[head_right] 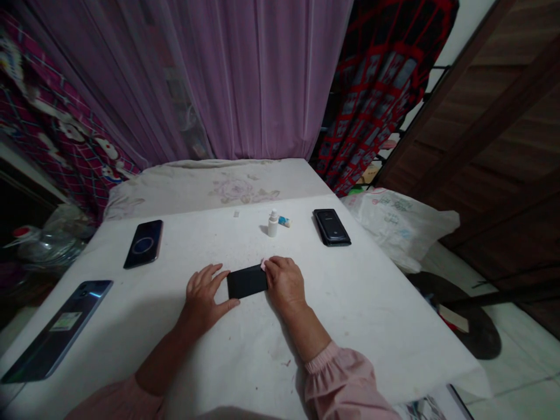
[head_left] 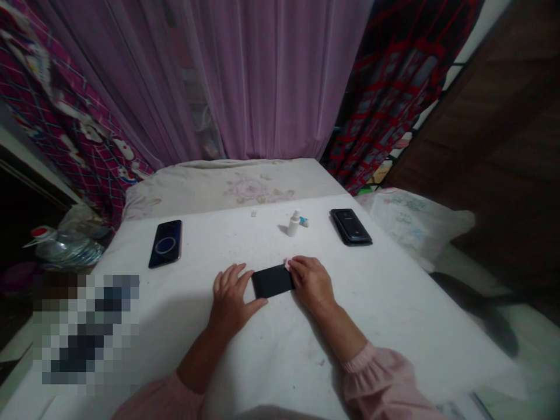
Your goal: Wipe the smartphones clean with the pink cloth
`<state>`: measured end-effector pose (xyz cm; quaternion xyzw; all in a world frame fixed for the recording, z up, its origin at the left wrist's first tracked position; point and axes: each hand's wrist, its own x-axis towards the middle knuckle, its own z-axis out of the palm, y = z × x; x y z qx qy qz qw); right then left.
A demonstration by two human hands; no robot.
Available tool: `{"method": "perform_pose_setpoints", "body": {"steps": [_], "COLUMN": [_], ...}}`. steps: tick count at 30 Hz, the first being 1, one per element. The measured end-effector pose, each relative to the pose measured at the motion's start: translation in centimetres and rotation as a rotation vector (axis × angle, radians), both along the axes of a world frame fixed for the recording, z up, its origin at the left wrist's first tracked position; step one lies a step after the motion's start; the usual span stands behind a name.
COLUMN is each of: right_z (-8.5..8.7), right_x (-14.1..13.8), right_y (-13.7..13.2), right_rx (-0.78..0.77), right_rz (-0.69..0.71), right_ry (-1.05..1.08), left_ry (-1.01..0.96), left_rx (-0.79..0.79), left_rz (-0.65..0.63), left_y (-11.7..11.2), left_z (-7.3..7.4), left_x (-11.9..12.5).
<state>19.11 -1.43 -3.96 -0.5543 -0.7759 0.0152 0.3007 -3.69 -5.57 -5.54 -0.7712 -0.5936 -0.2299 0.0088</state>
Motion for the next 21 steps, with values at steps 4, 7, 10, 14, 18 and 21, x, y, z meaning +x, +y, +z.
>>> {"method": "perform_pose_setpoints", "body": {"steps": [4,7,10,14,18,21], "right_z": [0.7,0.7,0.6,0.6,0.3,-0.1], "right_x": [-2.4,-5.0,-7.2,-7.6,-4.6,-1.5], "right_y": [-0.1,-0.4,-0.8,-0.8,-0.1,0.4], "right_rx": [-0.031,-0.053,-0.056,-0.047,-0.036,-0.017], "right_rz": [0.099,0.166,0.198,0.2,0.131,0.033], "right_ry": [-0.059,-0.057,-0.053,-0.056,-0.04,-0.009], "left_ry": [-0.02,-0.024,-0.038,-0.053,-0.05,-0.047], "left_rx": [-0.035,-0.048,-0.044,-0.017,-0.015,-0.004], "left_rz": [0.004,-0.027,-0.019,0.028,-0.01,-0.027], "left_y": [0.1,0.2,0.2,0.2,0.3,0.4], "left_z": [0.0,-0.2,-0.3,-0.1,-0.5,-0.8], "left_x": [-0.1,-0.2,-0.1,0.2,-0.1,-0.5]}}
